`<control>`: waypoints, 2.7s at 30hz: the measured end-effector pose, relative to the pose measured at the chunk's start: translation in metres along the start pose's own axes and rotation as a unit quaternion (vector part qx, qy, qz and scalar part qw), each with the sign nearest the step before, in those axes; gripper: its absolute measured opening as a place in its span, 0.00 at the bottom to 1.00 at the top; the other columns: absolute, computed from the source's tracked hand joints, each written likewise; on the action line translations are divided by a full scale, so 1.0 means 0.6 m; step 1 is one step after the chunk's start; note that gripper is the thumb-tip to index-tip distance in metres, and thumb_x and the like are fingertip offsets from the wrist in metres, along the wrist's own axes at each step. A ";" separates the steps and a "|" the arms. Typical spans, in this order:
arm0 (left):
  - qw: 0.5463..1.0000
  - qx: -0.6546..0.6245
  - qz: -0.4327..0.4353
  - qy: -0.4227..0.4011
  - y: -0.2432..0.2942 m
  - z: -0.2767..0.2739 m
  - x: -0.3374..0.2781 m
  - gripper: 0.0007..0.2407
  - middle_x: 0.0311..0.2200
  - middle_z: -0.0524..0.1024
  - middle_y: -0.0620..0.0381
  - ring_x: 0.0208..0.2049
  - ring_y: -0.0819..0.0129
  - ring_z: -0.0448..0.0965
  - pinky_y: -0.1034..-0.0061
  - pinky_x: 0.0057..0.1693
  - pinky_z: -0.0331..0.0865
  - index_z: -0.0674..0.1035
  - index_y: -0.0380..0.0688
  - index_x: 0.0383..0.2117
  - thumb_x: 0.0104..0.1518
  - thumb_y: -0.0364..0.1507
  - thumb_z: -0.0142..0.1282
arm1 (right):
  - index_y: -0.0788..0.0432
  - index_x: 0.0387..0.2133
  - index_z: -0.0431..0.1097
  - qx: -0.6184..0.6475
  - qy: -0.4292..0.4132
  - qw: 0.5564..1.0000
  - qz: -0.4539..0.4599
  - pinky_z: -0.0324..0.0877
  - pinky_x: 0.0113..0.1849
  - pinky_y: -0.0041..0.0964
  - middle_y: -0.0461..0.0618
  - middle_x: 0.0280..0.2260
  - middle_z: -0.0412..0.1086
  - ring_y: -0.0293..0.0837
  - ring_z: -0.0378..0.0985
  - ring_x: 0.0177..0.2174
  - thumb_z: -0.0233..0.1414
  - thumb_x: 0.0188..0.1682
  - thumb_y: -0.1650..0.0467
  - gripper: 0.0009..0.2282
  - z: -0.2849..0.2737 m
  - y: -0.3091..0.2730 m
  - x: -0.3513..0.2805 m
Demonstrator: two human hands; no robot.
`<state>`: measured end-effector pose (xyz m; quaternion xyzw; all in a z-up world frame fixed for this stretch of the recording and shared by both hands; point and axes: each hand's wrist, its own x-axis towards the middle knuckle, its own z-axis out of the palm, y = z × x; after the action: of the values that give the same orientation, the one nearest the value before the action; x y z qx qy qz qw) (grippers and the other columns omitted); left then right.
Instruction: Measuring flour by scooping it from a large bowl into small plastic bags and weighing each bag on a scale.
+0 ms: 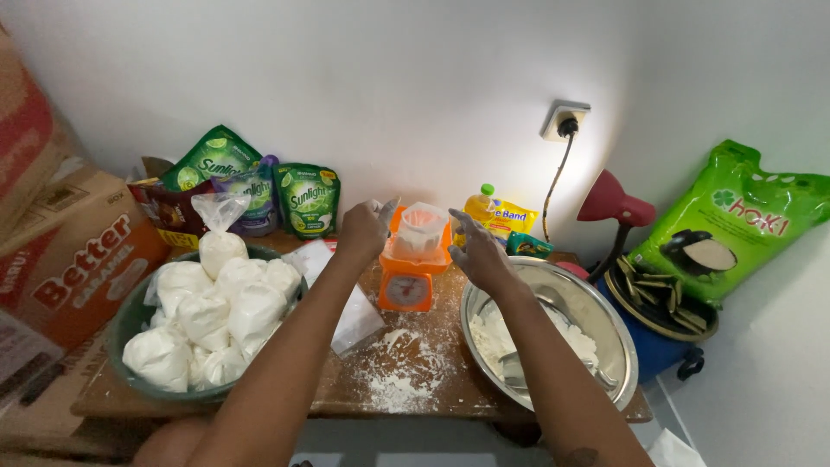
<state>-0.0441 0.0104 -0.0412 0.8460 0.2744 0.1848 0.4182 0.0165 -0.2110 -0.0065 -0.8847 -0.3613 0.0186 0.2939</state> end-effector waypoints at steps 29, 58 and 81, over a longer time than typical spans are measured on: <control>0.997 0.037 0.001 -0.060 0.028 0.060 0.054 0.11 0.16 0.80 0.57 0.20 0.64 0.84 0.73 0.34 0.76 0.84 0.43 0.36 0.57 0.35 0.55 | 0.52 0.43 0.74 0.019 0.041 0.997 -0.066 0.75 0.39 0.52 0.58 0.38 0.74 0.59 0.81 0.38 0.53 0.50 0.70 0.09 0.054 0.067 0.105; 0.957 -0.027 0.143 -0.250 0.044 0.362 -0.108 0.13 0.28 0.82 0.42 0.36 0.47 0.84 0.58 0.46 0.76 0.85 0.44 0.41 0.64 0.40 0.55 | 0.60 0.39 0.77 -0.248 -0.220 0.936 0.118 0.67 0.50 0.64 0.61 0.37 0.77 0.62 0.79 0.43 0.59 0.45 0.63 0.14 -0.019 0.383 -0.230; 0.968 0.063 0.125 -0.209 0.057 0.393 -0.123 0.08 0.34 0.83 0.42 0.42 0.42 0.84 0.51 0.46 0.78 0.83 0.46 0.43 0.64 0.32 0.55 | 0.58 0.40 0.74 -0.275 -0.197 0.931 0.136 0.75 0.44 0.57 0.57 0.34 0.77 0.58 0.80 0.40 0.59 0.45 0.60 0.16 -0.111 0.328 -0.235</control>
<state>0.0366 -0.1949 -0.1569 0.9181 0.0839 0.0376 0.3855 0.0522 -0.4479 -0.0816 -0.9502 -0.2787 0.1323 -0.0435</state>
